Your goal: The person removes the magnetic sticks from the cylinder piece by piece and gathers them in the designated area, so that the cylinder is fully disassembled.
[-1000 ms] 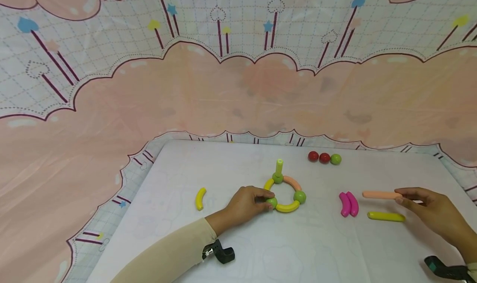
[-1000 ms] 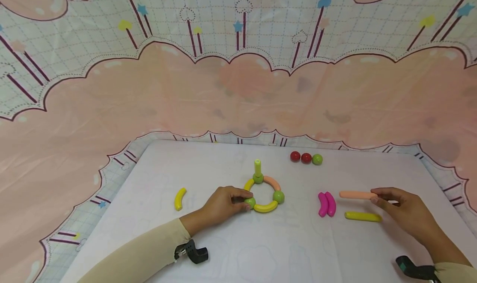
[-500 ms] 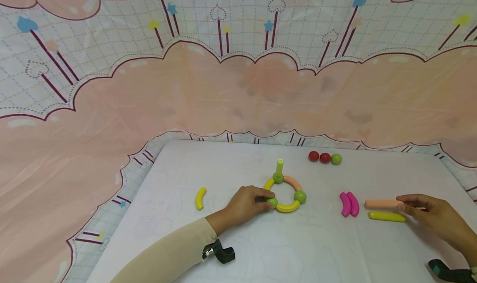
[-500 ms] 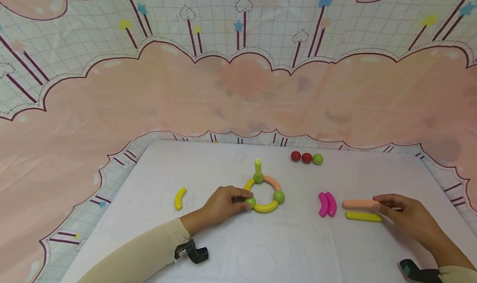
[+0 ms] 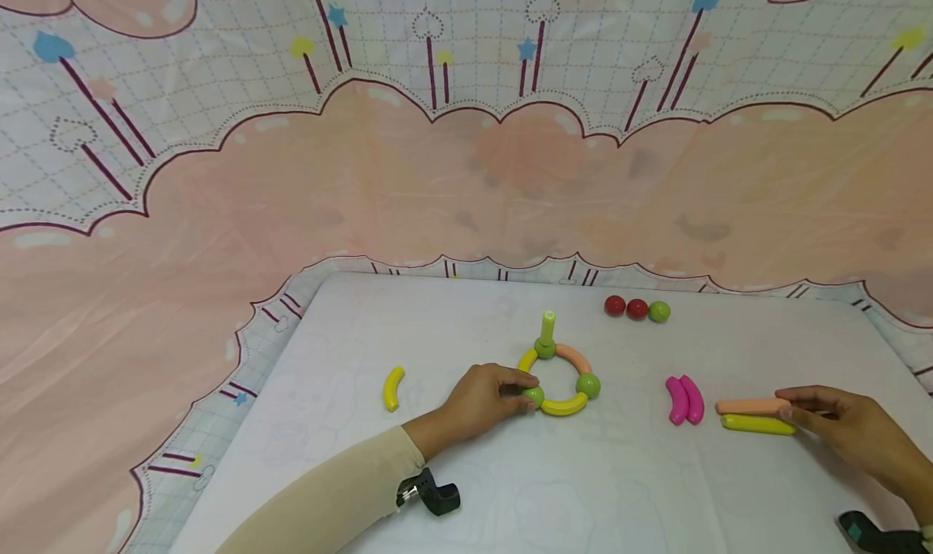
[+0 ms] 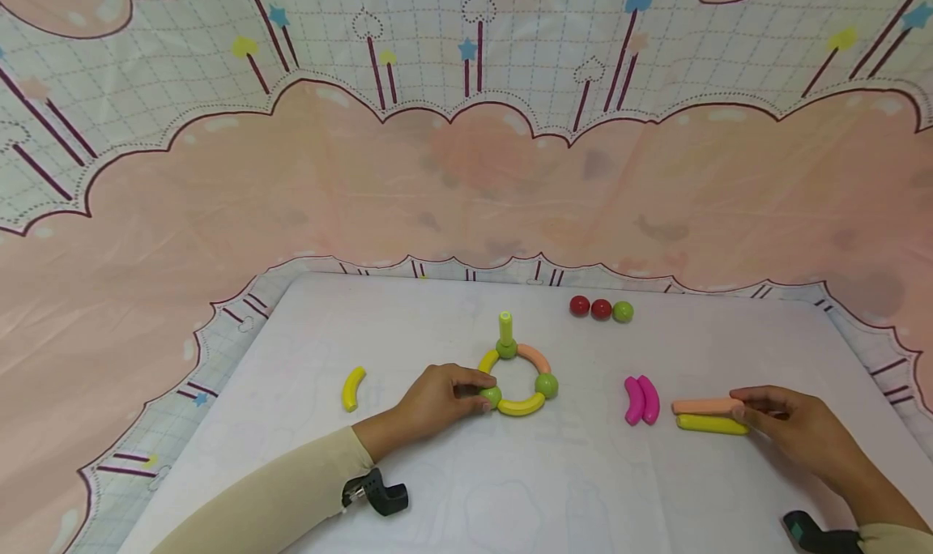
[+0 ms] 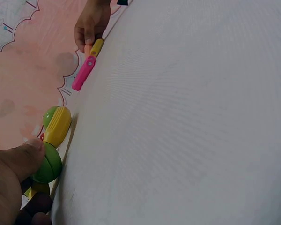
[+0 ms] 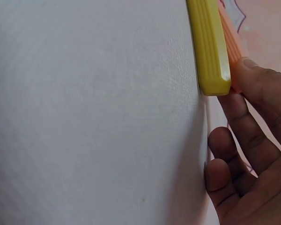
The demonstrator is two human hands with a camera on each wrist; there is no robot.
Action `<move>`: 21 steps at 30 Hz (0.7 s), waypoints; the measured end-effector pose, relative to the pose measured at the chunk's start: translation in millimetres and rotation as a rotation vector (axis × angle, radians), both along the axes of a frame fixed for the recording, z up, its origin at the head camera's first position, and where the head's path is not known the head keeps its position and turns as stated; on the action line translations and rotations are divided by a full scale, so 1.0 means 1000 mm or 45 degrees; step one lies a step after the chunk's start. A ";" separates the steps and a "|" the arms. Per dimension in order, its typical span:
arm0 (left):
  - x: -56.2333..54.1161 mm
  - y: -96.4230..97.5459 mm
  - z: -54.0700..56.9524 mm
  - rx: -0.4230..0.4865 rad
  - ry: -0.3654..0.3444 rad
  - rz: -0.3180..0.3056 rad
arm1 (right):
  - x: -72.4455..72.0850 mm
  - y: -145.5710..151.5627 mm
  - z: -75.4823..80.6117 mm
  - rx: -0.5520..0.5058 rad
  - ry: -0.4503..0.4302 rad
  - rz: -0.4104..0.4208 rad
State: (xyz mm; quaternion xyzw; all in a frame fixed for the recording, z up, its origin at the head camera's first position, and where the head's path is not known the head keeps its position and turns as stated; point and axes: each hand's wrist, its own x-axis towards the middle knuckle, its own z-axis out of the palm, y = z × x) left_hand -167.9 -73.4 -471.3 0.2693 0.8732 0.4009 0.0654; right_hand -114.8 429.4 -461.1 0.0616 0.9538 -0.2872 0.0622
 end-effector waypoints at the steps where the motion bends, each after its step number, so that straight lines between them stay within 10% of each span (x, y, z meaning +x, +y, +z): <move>1: 0.000 0.000 0.000 0.002 0.000 -0.001 | 0.001 0.000 0.000 0.000 -0.001 0.003; 21: 0.001 0.000 0.004 -0.022 -0.014 0.012 | -0.001 0.007 -0.007 -0.057 -0.065 -0.016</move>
